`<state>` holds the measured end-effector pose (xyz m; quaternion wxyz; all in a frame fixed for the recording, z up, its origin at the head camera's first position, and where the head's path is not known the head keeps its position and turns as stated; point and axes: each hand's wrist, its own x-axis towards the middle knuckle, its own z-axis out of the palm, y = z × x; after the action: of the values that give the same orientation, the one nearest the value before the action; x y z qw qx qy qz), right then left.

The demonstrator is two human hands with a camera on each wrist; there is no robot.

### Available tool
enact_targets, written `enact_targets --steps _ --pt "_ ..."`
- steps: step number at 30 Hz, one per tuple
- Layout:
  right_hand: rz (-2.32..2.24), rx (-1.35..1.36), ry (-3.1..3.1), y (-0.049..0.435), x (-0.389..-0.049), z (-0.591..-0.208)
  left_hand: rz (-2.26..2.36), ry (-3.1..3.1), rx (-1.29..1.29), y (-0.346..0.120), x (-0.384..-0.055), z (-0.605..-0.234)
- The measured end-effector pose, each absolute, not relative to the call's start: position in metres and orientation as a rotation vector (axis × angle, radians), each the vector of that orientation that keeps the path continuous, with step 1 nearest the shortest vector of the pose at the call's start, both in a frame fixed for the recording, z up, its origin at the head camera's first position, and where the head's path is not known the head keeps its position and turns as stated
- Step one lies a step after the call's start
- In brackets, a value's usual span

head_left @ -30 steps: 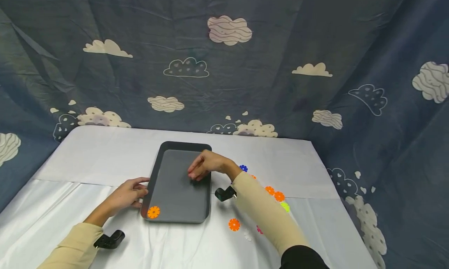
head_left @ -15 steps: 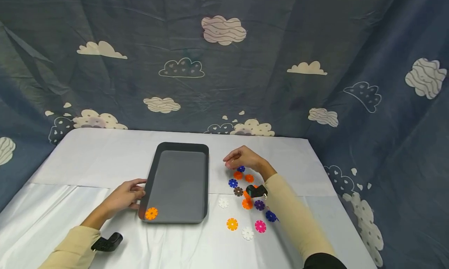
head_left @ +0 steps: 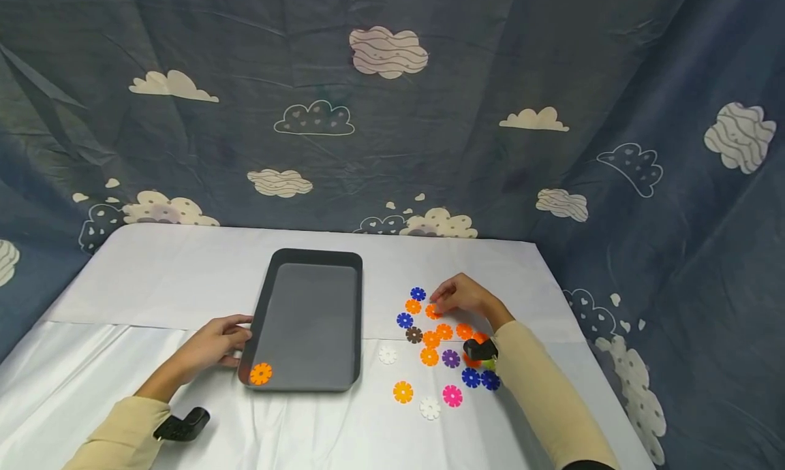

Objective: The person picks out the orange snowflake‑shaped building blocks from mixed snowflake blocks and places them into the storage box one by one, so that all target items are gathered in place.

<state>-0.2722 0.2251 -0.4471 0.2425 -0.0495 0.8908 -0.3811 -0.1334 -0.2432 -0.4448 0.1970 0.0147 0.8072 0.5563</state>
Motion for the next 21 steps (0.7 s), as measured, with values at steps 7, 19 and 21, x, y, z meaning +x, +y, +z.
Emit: enact_targets --steps 7,19,21 --pt "-1.002 -0.108 2.457 0.2234 -0.2727 -0.4554 1.553 2.257 0.044 -0.2440 -0.1349 -0.4459" --pt "-0.951 -0.173 2.491 0.2200 -0.2738 -0.4523 1.561 2.250 0.032 -0.2448 -0.1355 -0.4476" --pt "-0.948 -0.187 2.493 0.2195 -0.2733 -0.4518 1.559 2.250 0.027 -0.2450 -0.1351 -0.4473"
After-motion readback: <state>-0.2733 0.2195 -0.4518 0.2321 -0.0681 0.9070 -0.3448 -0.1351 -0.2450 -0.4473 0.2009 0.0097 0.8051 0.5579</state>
